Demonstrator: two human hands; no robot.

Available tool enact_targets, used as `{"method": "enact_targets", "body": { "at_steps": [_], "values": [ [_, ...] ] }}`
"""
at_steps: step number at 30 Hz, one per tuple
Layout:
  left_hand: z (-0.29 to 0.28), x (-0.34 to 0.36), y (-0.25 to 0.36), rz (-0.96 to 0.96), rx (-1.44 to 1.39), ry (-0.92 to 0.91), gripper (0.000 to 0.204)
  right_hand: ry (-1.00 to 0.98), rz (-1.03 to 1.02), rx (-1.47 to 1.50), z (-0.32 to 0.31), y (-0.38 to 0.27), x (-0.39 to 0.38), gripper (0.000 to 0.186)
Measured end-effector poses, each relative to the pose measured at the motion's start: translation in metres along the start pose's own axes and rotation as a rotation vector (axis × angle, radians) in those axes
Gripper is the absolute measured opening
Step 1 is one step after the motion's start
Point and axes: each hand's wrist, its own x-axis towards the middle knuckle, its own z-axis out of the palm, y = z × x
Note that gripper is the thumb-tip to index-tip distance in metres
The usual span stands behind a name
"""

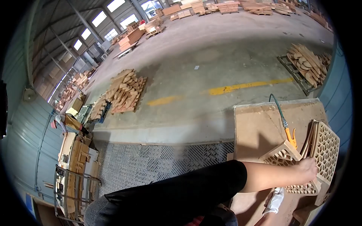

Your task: The person cleans and applies material to the joints of decorative wooden lattices using a hand tool and an applicator. They handle the lattices one at a time on a workbench, working through various openings in the geometric patterns.

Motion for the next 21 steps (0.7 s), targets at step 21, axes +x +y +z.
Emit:
{"method": "enact_targets", "body": {
  "at_steps": [21],
  "values": [
    [0.026,0.017,0.007,0.122,0.394,0.114,0.055,0.098,-0.063,0.082,-0.002,-0.002,0.0,0.026]
  ]
}}
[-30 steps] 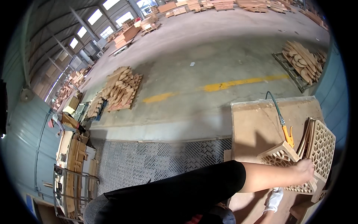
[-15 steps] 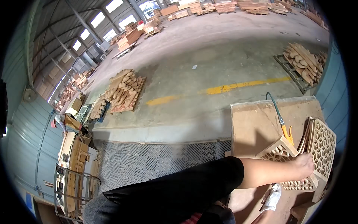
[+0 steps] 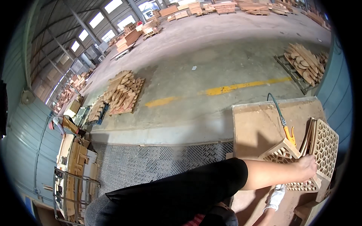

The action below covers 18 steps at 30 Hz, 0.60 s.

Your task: The person cleans and applies material to the joints of decorative wooden lattices using a hand tool and an applicator. They handle the lattices one at a time on a workbench, working through various openings in the geometric patterns.

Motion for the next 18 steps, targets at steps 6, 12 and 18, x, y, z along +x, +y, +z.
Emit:
{"method": "enact_targets", "body": {
  "at_steps": [6,12,18],
  "values": [
    [0.06,0.007,-0.059,-0.262,-0.4,0.044,0.041,-0.155,0.045,0.0,0.033,-0.018,-0.014,0.029],
    [0.04,0.002,-0.026,-0.184,-0.329,0.303,0.038,0.082,-0.183,-0.04,0.027,0.032,0.021,0.028],
    [-0.014,-0.016,-0.011,-0.05,-0.022,0.091,0.032,0.001,0.078,-0.023,0.016,-0.032,-0.019,0.028]
  ]
}}
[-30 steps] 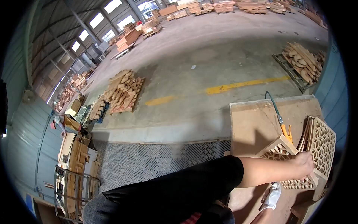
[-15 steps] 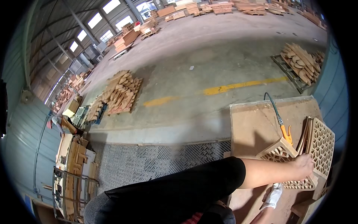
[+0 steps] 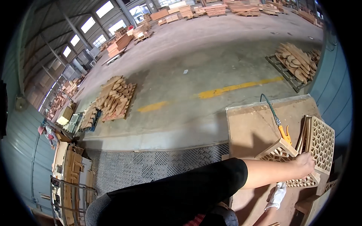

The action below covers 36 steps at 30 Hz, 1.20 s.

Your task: The person cleans and applies material to the joints of decorative wooden lattices using a hand tool and an applicator. They handle the lattices one at a time on a workbench, working through various openings in the geometric patterns.

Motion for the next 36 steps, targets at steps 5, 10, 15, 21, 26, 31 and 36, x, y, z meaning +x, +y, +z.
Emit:
{"method": "enact_targets", "body": {
  "at_steps": [5,10,15,21,26,31,36],
  "values": [
    [-0.036,-0.006,0.002,0.047,0.084,-0.126,0.045,-0.016,-0.007,0.052,0.013,0.013,0.011,0.031],
    [-0.03,0.005,0.012,0.095,0.066,-0.152,0.04,0.061,0.003,0.16,0.006,0.012,0.014,0.036],
    [0.028,-0.004,-0.038,-0.314,-1.194,0.407,0.038,-0.038,0.153,0.177,0.048,-0.003,0.019,0.044],
    [-0.049,-0.015,0.013,0.107,-0.016,0.016,0.017,0.058,0.253,0.368,0.03,-0.011,0.005,0.042],
    [-0.07,-0.042,-0.02,0.121,-0.177,0.098,0.017,0.029,0.307,0.466,0.08,-0.092,-0.007,0.037],
    [-0.13,-0.043,-0.011,0.0,-0.135,-0.114,0.033,-0.049,0.262,0.377,0.051,-0.048,-0.013,0.031],
    [-0.149,-0.034,-0.005,-0.017,0.028,-0.19,0.044,-0.064,0.258,0.397,0.051,-0.06,0.01,0.031]
  ]
}}
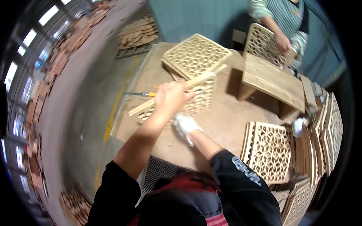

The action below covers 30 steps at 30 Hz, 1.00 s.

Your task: The person cleans and applies material to the joints of decorative wooden lattices using a hand tool and an applicator. They handle the lattices one at a time on a workbench, working through various openings in the geometric patterns.

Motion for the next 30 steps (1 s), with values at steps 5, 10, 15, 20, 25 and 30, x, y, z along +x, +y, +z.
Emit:
{"method": "enact_targets", "body": {
  "at_steps": [5,10,15,20,25,30],
  "values": [
    [-0.003,0.002,0.02,0.026,0.181,0.004,0.046,0.079,-0.154,-0.113,-0.005,0.011,0.013,0.034],
    [0.004,0.003,0.021,-0.021,0.226,-0.021,0.048,0.051,0.079,-0.025,-0.02,0.0,-0.038,0.048],
    [0.008,0.013,0.027,0.045,0.211,0.046,0.051,0.178,-0.546,-1.049,-0.007,0.028,0.059,0.043],
    [0.018,-0.007,-0.026,0.046,0.021,0.11,0.038,-0.016,0.045,0.045,0.013,0.027,-0.006,0.043],
    [0.093,0.052,0.011,0.149,-0.11,0.135,0.019,0.152,-0.035,0.191,-0.037,0.03,0.045,0.026],
    [0.163,0.103,0.018,0.221,0.047,0.293,0.019,0.224,-0.075,0.083,-0.069,0.045,0.036,0.026]
  ]
}}
